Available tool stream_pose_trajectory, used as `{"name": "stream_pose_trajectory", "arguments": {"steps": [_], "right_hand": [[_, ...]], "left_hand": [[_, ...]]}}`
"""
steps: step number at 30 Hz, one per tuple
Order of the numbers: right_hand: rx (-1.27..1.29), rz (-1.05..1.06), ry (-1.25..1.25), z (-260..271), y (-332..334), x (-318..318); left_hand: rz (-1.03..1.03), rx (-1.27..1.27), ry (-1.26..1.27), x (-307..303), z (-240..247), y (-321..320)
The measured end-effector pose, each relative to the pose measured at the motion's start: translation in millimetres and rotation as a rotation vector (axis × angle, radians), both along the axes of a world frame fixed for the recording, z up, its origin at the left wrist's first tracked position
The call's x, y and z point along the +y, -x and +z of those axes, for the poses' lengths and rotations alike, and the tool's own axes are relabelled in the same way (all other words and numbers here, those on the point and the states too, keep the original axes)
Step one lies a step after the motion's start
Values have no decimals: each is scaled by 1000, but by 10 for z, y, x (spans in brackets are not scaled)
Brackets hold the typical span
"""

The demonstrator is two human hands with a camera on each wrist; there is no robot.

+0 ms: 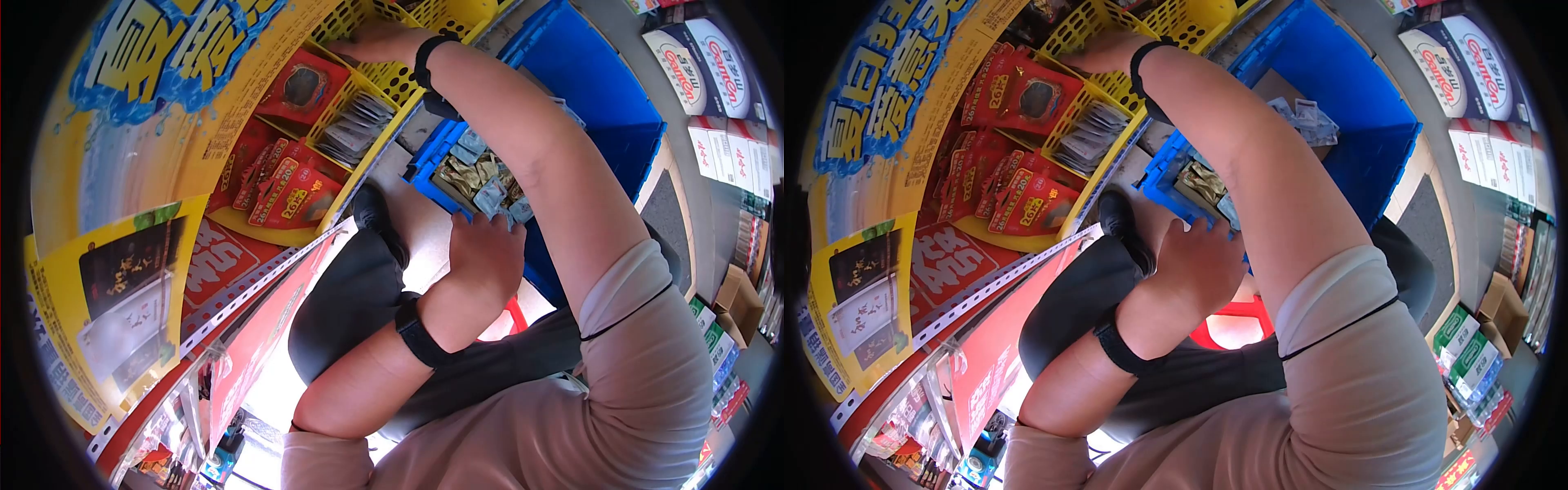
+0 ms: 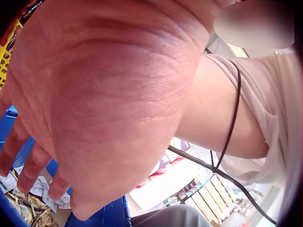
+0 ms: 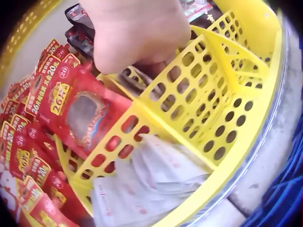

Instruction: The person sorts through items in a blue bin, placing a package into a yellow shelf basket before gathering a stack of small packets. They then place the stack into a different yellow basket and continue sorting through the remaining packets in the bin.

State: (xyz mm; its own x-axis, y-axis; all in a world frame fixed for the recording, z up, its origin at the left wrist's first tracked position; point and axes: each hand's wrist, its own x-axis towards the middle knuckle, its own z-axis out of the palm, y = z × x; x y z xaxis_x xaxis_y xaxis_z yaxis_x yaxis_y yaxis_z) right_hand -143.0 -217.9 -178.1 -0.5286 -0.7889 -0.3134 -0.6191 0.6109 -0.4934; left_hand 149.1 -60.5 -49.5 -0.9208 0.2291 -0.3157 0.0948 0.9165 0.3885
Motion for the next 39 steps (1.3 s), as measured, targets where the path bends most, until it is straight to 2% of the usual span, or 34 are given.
{"name": "stream_pose_trajectory", "arguments": {"steps": [1,4,7,10,13,16,17,21,23,25,27,29,31,32,35,37,39], "right_hand": [[-47,-1,32,-6,-9,-40],[47,41,-197,80,-92,-158],[7,-60,-53,110,-106,-101],[135,-307,75,51,-139,-95],[-27,-331,65,27,49,-113],[64,-144,203,-307,304,-112],[25,-155,241,-344,377,-83],[-56,-140,519,47,239,612],[-379,-132,619,194,207,1068],[-707,-42,343,481,171,1714],[-964,-137,50,488,59,2237],[-1226,-351,136,212,-26,2673],[-1121,-372,44,-231,-107,2950],[-1217,-402,29,-518,-140,3058],[-1305,-795,87,-1131,-484,3184],[-1031,-1055,73,-1771,-578,3300],[-849,-1174,201,-2361,-771,3281]], "left_hand": [[-8,-22,-4,-11,20,4],[-20,-58,-2,-33,57,31],[-33,-91,1,-36,71,42],[-26,-94,2,-14,48,46],[-32,-105,9,3,47,45],[-43,-95,10,23,7,30],[-48,-100,6,31,8,28],[-69,-146,-22,3,125,65],[-70,-147,-42,-5,136,82],[-88,-169,-34,-5,100,101],[-98,-190,-33,12,49,126],[-108,-215,-35,25,43,196],[-120,-224,-30,44,53,294],[-125,-222,-25,66,45,324],[-131,-230,-36,141,14,408],[-133,-231,-39,182,-24,476],[-126,-231,-32,214,-70,519]]}}
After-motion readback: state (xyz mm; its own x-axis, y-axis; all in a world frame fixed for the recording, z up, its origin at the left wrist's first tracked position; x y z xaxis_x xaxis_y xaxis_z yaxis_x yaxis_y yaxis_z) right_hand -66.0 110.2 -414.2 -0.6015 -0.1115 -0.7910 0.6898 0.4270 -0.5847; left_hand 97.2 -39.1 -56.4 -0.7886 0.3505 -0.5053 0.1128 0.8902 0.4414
